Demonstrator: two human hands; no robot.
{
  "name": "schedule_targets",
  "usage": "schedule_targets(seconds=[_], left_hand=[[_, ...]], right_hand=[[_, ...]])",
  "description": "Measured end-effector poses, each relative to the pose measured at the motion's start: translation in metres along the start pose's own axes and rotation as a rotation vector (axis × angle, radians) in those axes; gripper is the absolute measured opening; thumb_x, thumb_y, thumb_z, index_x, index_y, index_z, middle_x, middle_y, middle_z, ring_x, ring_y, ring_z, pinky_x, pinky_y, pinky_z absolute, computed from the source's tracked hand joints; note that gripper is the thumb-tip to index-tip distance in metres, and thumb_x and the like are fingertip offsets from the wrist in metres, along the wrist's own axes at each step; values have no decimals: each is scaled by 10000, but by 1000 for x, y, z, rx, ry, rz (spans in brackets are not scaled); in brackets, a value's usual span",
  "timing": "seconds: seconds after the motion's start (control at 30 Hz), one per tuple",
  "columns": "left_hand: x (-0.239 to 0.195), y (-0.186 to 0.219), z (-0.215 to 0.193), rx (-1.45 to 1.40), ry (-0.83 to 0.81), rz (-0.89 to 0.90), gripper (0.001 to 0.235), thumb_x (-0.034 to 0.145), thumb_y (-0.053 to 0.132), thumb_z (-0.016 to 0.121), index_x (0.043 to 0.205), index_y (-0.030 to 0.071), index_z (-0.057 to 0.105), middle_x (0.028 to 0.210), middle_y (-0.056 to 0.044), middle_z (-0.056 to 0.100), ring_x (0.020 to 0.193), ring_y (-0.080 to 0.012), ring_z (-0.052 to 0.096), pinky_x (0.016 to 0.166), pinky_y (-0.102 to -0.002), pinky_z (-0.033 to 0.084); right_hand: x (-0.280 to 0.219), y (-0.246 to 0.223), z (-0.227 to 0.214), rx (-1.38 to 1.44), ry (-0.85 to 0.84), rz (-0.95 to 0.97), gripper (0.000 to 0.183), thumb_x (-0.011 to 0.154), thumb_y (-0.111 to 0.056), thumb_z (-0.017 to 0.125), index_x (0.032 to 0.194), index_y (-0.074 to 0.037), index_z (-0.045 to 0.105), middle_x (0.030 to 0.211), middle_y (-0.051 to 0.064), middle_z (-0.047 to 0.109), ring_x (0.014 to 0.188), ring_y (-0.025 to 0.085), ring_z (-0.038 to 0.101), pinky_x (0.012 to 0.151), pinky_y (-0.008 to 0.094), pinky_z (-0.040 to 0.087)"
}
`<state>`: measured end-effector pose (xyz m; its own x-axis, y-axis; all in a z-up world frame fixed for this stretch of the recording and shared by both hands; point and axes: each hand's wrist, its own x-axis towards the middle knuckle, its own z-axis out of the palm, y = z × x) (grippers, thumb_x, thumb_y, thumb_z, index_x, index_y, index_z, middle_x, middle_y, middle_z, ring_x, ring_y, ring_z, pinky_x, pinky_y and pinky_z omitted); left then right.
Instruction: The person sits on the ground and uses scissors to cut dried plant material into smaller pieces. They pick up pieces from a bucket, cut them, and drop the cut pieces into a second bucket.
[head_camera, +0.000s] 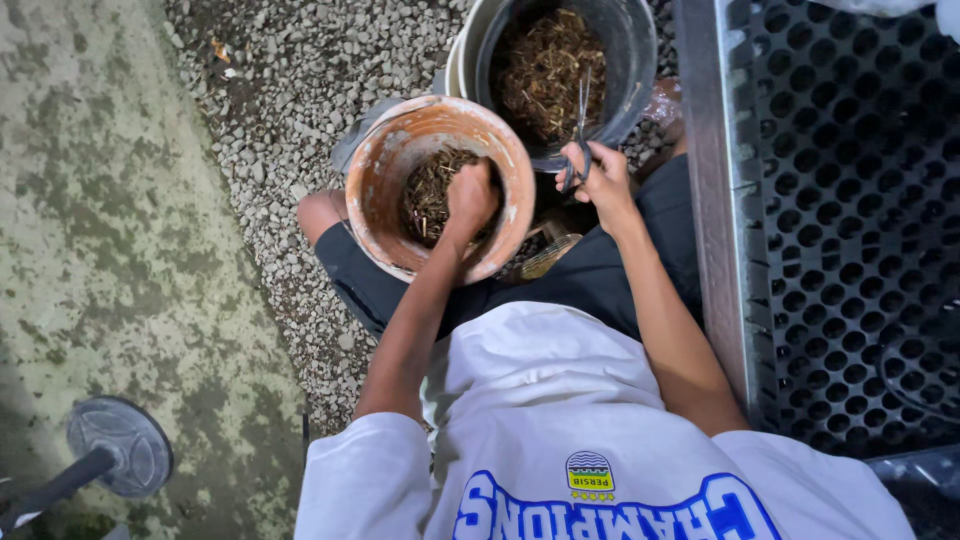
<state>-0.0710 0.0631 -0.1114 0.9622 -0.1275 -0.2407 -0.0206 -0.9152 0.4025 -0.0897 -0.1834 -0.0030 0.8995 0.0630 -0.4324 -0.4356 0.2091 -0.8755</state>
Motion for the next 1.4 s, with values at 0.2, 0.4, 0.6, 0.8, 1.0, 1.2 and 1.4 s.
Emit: schedule_targets(seconds=[0.2, 0.4, 0.6, 0.8, 1.0, 1.2, 1.4], left_hand=[[-15, 12, -67, -263, -11, -149, 167, 768, 116, 788, 914, 47, 746, 878, -204, 748, 773, -332, 752, 768, -433, 603], [-27, 30, -133, -622, 275, 133, 126, 857, 0, 762, 972, 13, 713, 897, -110, 759, 821, -185, 713, 774, -326, 575], [-2, 69, -154, -845, 284, 178, 64, 958, -17, 723, 996, -9, 672, 896, -110, 719, 824, -169, 675, 741, -336, 564], [34, 112, -128, -939, 128, -30, 45, 978, 26, 621, 954, 24, 659, 886, -102, 713, 687, -153, 630, 557, -322, 517], [33, 113, -109, -988, 55, 26, 17, 952, 33, 656, 952, 23, 643, 893, -73, 767, 692, -131, 670, 564, -277, 538], [36, 104, -102, -904, 48, 75, 70, 936, 25, 749, 934, -30, 705, 818, -103, 745, 704, -128, 672, 624, -260, 543], [44, 107, -104, -922, 19, 28, 75, 919, -3, 704, 987, -21, 730, 890, -96, 773, 789, -127, 739, 716, -262, 608]], right_hand=[[2, 5, -2, -8, 11, 27, 394, 973, -413, 721, 1034, -31, 648, 802, 69, 703, 667, 92, 667, 477, 188, 369], [6, 11, -4, -46, -73, -16, 353, 967, -357, 727, 1109, -37, 687, 823, 31, 719, 695, 74, 680, 542, 188, 445], [3, 15, 3, -147, -194, -249, 371, 941, -255, 787, 1206, -7, 705, 809, -26, 667, 706, 34, 596, 633, 197, 486], [-6, 1, -3, -352, -151, -332, 417, 891, -281, 816, 1199, -13, 734, 774, -63, 580, 681, 29, 466, 586, 237, 382], [-3, 1, -3, -336, -142, -310, 378, 903, -264, 812, 1147, 13, 730, 751, -55, 615, 678, 16, 514, 583, 220, 414], [0, -1, 2, -106, -177, -201, 179, 946, -167, 737, 970, 6, 694, 689, -42, 621, 599, 12, 563, 557, 193, 467], [-2, -3, -1, -107, -137, -141, 184, 965, -147, 754, 884, 10, 701, 687, -37, 604, 596, 27, 554, 541, 205, 459]])
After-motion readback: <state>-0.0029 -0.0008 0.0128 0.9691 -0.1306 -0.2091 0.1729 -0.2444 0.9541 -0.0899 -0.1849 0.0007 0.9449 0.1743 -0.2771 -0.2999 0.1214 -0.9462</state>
